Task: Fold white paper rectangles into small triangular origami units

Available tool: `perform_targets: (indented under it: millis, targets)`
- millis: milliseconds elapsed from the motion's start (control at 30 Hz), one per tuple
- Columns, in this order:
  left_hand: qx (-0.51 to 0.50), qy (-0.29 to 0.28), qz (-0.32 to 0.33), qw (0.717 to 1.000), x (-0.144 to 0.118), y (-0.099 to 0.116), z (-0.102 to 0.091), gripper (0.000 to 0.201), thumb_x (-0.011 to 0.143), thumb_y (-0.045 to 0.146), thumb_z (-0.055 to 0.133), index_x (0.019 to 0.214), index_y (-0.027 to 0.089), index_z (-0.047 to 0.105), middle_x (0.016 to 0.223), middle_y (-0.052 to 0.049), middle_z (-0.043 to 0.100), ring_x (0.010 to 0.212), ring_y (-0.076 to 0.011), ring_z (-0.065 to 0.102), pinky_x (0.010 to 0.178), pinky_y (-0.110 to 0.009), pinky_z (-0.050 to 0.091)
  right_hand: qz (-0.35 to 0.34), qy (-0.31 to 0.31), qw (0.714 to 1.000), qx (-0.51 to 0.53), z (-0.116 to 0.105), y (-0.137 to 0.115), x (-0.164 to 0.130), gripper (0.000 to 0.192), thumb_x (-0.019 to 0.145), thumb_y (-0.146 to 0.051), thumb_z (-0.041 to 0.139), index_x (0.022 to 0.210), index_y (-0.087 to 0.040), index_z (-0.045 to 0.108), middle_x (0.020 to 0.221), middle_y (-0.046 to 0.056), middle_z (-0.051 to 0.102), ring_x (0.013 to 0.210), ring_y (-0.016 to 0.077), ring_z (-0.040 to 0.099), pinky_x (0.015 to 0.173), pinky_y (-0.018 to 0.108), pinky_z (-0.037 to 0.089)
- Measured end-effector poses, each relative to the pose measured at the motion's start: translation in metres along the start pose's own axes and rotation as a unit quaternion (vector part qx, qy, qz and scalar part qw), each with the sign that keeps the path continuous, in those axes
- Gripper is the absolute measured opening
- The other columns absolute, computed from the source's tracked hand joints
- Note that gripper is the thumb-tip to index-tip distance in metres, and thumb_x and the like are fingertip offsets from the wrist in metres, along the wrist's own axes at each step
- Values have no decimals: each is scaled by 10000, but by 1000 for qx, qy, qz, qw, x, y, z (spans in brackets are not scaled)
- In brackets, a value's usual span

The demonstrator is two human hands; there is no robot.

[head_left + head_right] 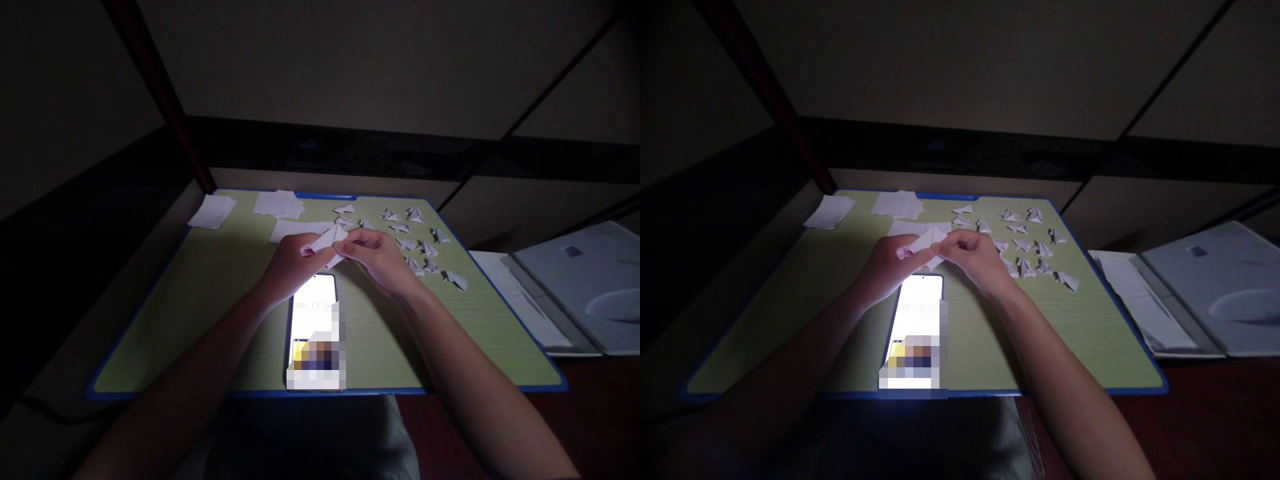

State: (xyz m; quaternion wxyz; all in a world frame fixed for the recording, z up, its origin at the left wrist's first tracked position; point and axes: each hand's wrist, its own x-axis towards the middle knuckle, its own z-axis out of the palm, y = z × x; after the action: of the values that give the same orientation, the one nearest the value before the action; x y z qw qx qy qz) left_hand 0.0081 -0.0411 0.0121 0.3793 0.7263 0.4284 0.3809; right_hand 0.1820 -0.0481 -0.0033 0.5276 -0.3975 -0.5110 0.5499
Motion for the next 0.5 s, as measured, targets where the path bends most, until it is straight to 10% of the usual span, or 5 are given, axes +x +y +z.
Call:
perform_targets:
  millis: [500]
  targets:
    - [28,5,9,1000,0,0,-1,156,796,260,624,685,151,636,614,-32,660,576,-131,594,493,-236,391,2,23,999,30,5,0,-1,210,575,-278,894,610,-205,701,624,-26,647,598,104,533,620,279,379]
